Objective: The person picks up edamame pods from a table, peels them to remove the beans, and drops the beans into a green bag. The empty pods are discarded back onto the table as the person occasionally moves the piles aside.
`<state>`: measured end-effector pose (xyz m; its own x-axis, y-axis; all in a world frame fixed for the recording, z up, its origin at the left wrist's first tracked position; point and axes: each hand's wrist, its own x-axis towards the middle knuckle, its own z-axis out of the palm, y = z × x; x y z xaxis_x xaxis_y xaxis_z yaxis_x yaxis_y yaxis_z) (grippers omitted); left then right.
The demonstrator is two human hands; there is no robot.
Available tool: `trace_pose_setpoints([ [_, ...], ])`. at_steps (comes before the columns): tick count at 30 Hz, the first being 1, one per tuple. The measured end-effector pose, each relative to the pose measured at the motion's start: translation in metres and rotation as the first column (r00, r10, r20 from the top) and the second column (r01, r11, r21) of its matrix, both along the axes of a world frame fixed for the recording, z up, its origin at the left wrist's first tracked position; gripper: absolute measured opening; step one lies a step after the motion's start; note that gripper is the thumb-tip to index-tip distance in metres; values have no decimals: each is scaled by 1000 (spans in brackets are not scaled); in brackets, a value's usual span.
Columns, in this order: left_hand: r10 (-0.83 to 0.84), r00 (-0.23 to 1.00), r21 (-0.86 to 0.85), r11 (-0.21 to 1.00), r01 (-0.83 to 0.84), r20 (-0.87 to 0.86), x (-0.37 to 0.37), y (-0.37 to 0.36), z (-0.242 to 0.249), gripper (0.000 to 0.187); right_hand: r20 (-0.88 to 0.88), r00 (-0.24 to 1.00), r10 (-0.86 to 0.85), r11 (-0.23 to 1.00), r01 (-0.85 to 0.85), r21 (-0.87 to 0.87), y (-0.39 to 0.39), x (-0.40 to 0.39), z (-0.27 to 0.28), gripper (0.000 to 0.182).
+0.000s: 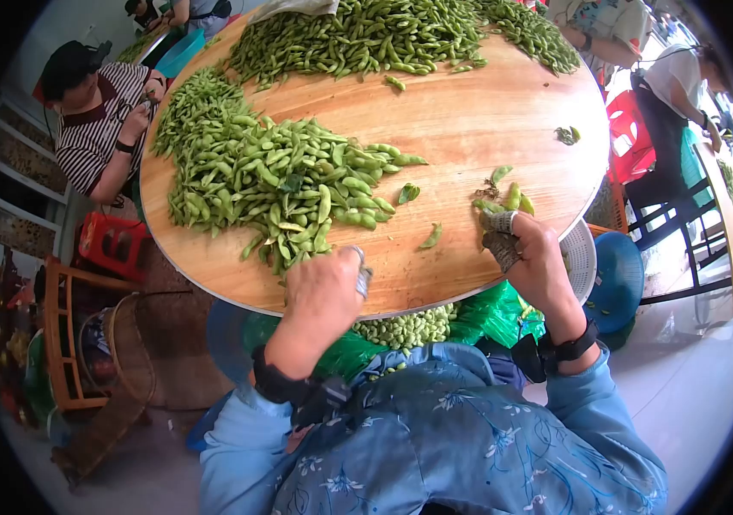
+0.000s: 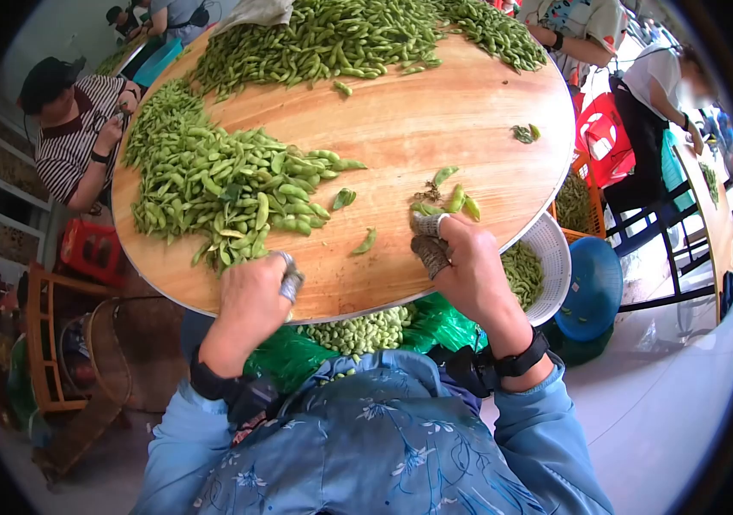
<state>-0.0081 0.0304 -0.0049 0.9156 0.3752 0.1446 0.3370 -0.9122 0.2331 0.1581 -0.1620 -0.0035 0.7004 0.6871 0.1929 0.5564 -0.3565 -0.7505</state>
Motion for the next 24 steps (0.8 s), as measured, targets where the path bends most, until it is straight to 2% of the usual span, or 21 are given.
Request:
trace_pose_setpoints([
  [2,-95,991,-151,982,109,97,-8,-15,7,12,42,994,101,982,-106,154,5,-4,-4,14],
  [3,-92,991,-155,982,106,93,-13,-23,6,12,38,994,104,983,-109,151,8,-6,-6,14],
  [5,-253,952,-385,873,301,172,-24,-33,3,12,25,986,165,968,-166,185,14,-9,-9,11],
  [6,-245,954,-386,875,293,170,-28,-34,0,12,29,976,217,973,-218,77,16,-9,-4,11],
  [7,-314,935,-440,825,354,163,-31,-34,-5,12,25,974,224,971,-226,77,20,-10,-5,11],
  [8,-382,910,-494,767,409,161,-34,-33,-8,13,51,960,275,961,-275,4,25,-11,-5,13],
  [9,-376,913,-495,769,403,159,-36,-33,-10,13,74,943,325,945,-320,-70,29,-11,-5,15],
  [11,-444,886,-602,674,428,132,-40,-32,-12,14,134,929,344,936,-328,-129,34,-10,-10,18],
  [13,-428,892,-621,663,417,143,-45,-29,-15,14,254,947,196,981,-187,-59,37,-6,-12,21],
  [14,-416,896,-638,650,412,156,-48,-28,-16,15,252,958,141,988,-120,-97,35,-1,-11,22],
  [15,-414,897,-639,650,411,156,-50,-27,-14,15,291,948,132,989,-105,-108,32,5,-11,23],
  [17,-195,942,-555,768,320,273,-52,-26,-7,16,233,965,119,984,-82,-160,26,7,-7,18],
  [18,-75,958,-449,871,198,277,-52,-26,-5,14,236,965,117,984,-80,-161,26,6,-7,18],
  [19,-77,957,-448,871,201,281,-50,-24,-5,14,170,976,133,990,-125,-57,26,3,-9,16],
  [20,-17,977,-287,955,79,213,-49,-22,-4,14,107,982,156,985,-162,52,27,0,-10,15],
  [21,57,986,-106,994,-41,159,-47,-20,-4,13,113,982,154,986,-161,54,29,-3,-8,15],
  [23,49,985,-71,997,-37,167,-46,-20,-9,14,137,966,220,972,-229,48,36,-8,-4,13],
  [24,-29,987,-219,974,63,156,-46,-22,-5,15,167,952,255,966,-258,-6,40,-9,-3,14],
])
